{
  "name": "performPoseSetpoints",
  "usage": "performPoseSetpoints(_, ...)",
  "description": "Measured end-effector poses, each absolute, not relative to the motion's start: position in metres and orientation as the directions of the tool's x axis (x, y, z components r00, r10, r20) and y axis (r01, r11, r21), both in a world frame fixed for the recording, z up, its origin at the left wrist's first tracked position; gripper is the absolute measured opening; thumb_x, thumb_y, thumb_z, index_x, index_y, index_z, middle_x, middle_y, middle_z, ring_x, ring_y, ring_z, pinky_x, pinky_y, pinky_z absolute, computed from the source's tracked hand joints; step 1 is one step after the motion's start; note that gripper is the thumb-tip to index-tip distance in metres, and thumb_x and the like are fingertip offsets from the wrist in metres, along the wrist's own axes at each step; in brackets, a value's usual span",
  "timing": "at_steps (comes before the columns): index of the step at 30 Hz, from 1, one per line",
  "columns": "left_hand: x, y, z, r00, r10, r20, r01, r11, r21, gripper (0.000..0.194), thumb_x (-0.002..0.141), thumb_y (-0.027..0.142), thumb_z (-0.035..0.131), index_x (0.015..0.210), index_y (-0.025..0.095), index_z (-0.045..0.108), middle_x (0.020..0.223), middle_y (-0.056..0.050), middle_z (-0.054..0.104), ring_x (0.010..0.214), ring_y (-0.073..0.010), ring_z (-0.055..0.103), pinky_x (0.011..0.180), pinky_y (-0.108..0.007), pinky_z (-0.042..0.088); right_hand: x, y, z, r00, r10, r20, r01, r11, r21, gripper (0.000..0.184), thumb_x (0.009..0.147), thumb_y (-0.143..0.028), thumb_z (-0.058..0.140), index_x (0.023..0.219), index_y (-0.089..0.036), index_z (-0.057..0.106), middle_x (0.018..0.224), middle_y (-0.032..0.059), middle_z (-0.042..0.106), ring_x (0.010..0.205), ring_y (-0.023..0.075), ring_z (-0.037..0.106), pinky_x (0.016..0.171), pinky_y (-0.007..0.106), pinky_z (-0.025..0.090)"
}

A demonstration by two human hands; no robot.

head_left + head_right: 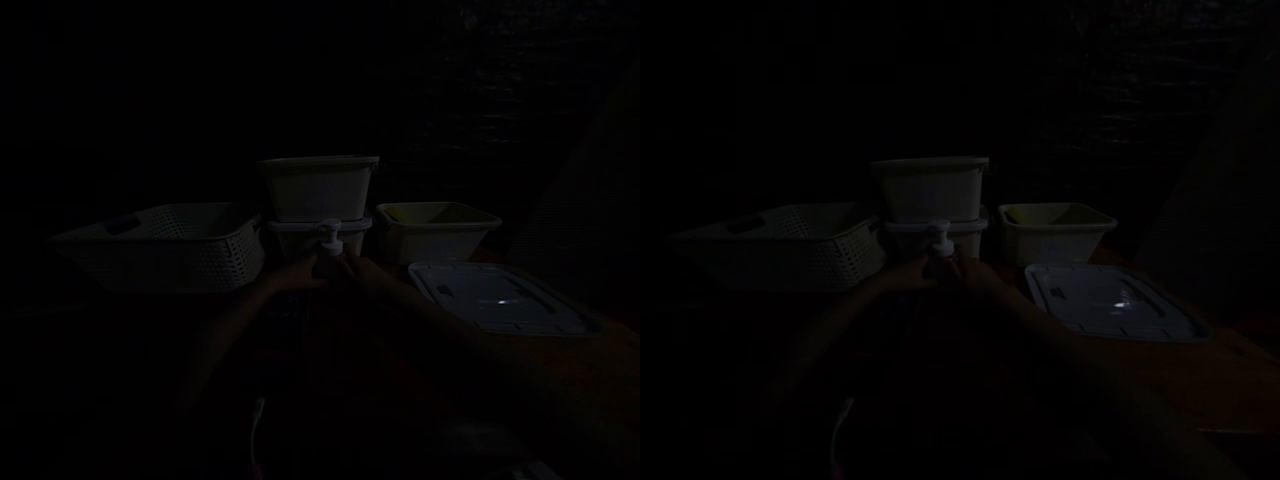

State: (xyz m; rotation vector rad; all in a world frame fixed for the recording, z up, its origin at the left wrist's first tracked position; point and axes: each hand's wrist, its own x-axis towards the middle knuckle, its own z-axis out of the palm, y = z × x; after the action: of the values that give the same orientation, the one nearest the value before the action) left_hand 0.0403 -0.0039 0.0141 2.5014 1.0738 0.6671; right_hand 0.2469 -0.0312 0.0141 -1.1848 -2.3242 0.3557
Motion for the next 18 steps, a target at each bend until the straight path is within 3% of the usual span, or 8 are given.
performPoseSetpoints(3, 0.0405, -0.0029, 0.0139, 0.633, 0.727, 0.267, 0.564, -0.669, 0.483, 0.058, 0.069, 0.032, 0.067, 0.121, 0.015, 0.047, 0.114, -0.013, 0.058, 0.104, -0.0283, 0.057, 0.087, -0.043, 0.046, 0.2471, -0.0312, 0.0152, -0.487, 0.812, 0.322, 0.682, 0.584, -0.442, 0.044, 0.094, -0.037, 0.034, 0.132, -0.015, 0.031, 0.105, 0.0150, 0.066, 0.085, 0.0226, 0.066, 0.068, 0.029, 0.047)
performPoseSetpoints(7, 0.0418, -0.0043, 0.0162, 0.632, 0.730, 0.260, 0.582, -0.669, 0.463, 0.061, 0.070, 0.031, 0.067, 0.123, 0.014, 0.044, 0.121, -0.016, 0.053, 0.109, -0.0296, 0.054, 0.091, -0.046, 0.044, 0.2469, -0.0333, 0.0188, -0.451, 0.840, 0.302, 0.702, 0.543, -0.462, 0.046, 0.094, -0.044, 0.032, 0.129, -0.014, 0.032, 0.097, 0.0142, 0.068, 0.076, 0.0216, 0.066, 0.059, 0.026, 0.044)
performPoseSetpoints(14, 0.0443, -0.0021, 0.0156, 0.664, 0.656, 0.358, 0.446, -0.732, 0.515, 0.077, 0.067, 0.030, 0.071, 0.133, 0.016, 0.034, 0.132, -0.016, 0.045, 0.119, -0.0297, 0.047, 0.097, -0.047, 0.040, 0.2475, -0.0329, 0.0207, -0.398, 0.859, 0.321, 0.739, 0.508, -0.442, 0.046, 0.091, -0.049, 0.036, 0.122, -0.015, 0.036, 0.090, 0.0124, 0.068, 0.072, 0.0206, 0.065, 0.054, 0.024, 0.041)
performPoseSetpoints(18, 0.0444, -0.0026, 0.0143, 0.666, 0.669, 0.330, 0.486, -0.725, 0.488, 0.072, 0.066, 0.031, 0.071, 0.130, 0.016, 0.040, 0.126, -0.015, 0.050, 0.114, -0.0312, 0.050, 0.095, -0.048, 0.041, 0.2462, -0.0349, 0.0220, -0.393, 0.863, 0.317, 0.768, 0.497, -0.402, 0.046, 0.092, -0.049, 0.034, 0.121, -0.014, 0.036, 0.090, 0.0123, 0.069, 0.073, 0.0210, 0.065, 0.053, 0.024, 0.040)
